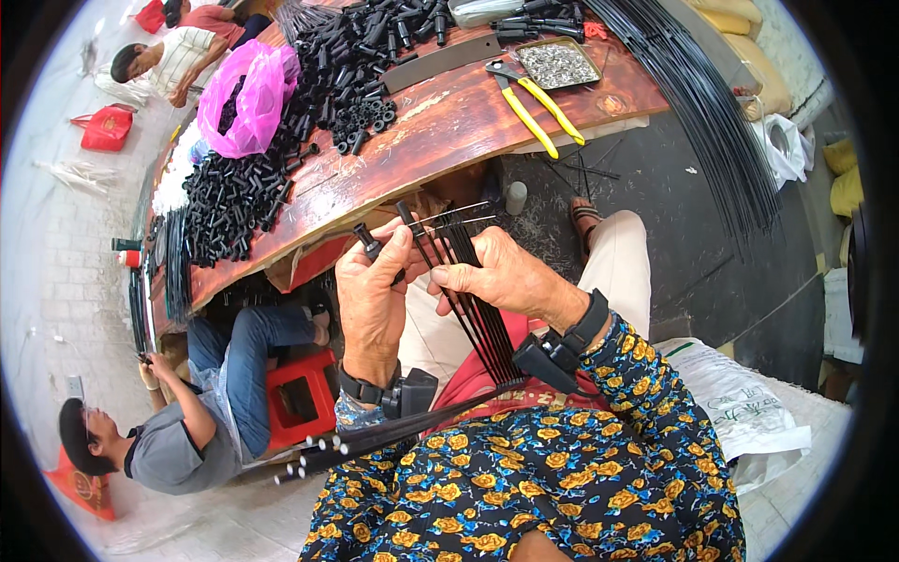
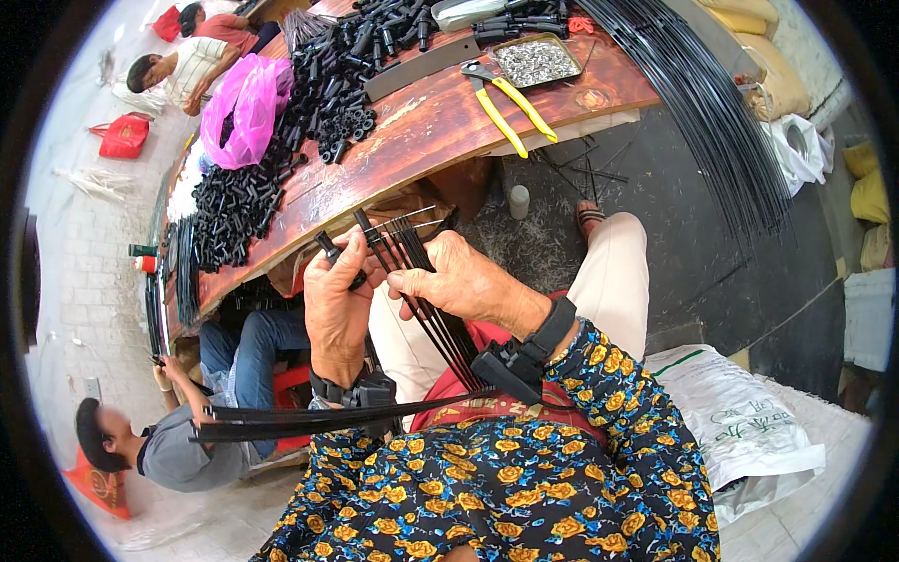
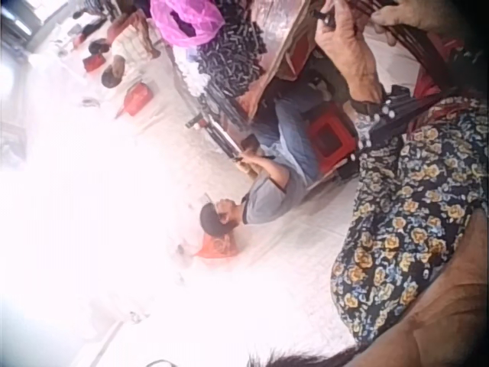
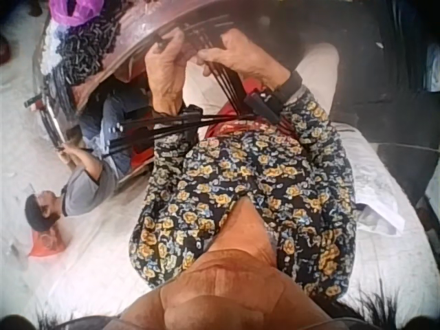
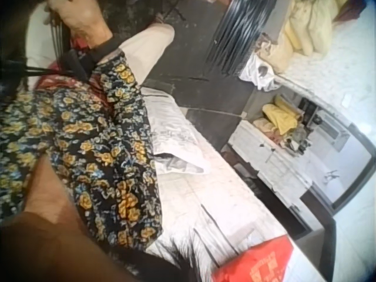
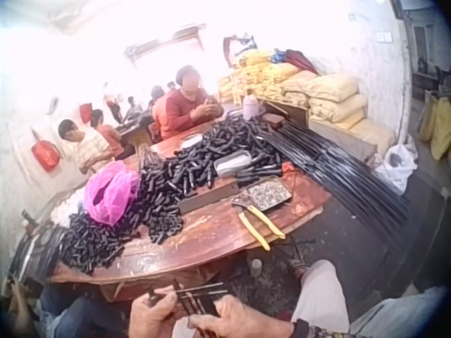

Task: The recorder is assembling components of an umbrella, specifically attaching thin rods into a plastic bracket and securing them.

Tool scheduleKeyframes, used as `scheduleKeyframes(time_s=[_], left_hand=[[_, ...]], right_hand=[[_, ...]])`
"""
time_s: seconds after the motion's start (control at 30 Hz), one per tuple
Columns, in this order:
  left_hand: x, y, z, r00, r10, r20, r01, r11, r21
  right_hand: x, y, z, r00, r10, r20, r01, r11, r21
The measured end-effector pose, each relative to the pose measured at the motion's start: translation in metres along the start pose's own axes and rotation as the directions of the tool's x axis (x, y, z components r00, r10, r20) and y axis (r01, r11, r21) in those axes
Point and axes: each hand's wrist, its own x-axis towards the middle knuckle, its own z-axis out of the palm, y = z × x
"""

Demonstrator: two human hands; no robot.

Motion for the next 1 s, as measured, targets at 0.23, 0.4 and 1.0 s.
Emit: scheduleKeyframes(time_s=[0.23, 0.4, 1.0], left_hand=[[-0.005, -0.006, 0.017, 0.971, 0.164, -0.176, -0.138, 0.978, 0.155], [-0.005, -0.011, 0.021, 0.940, 0.253, -0.227, -0.220, 0.962, 0.161], [-0.017, -0.017, 0.024, 0.961, 0.184, -0.205, -0.207, 0.974, -0.095]], right_hand=[[0.001, 0.001, -0.001, 1.000, -0.012, 0.029, 0.013, 0.999, -0.042], [0.000, -0.005, 0.002, 0.999, 0.035, 0.028, -0.034, 0.999, -0.035], [-0.009, -0.006, 0.007, 0.937, -0.153, -0.315, 0.068, 0.962, -0.266]])
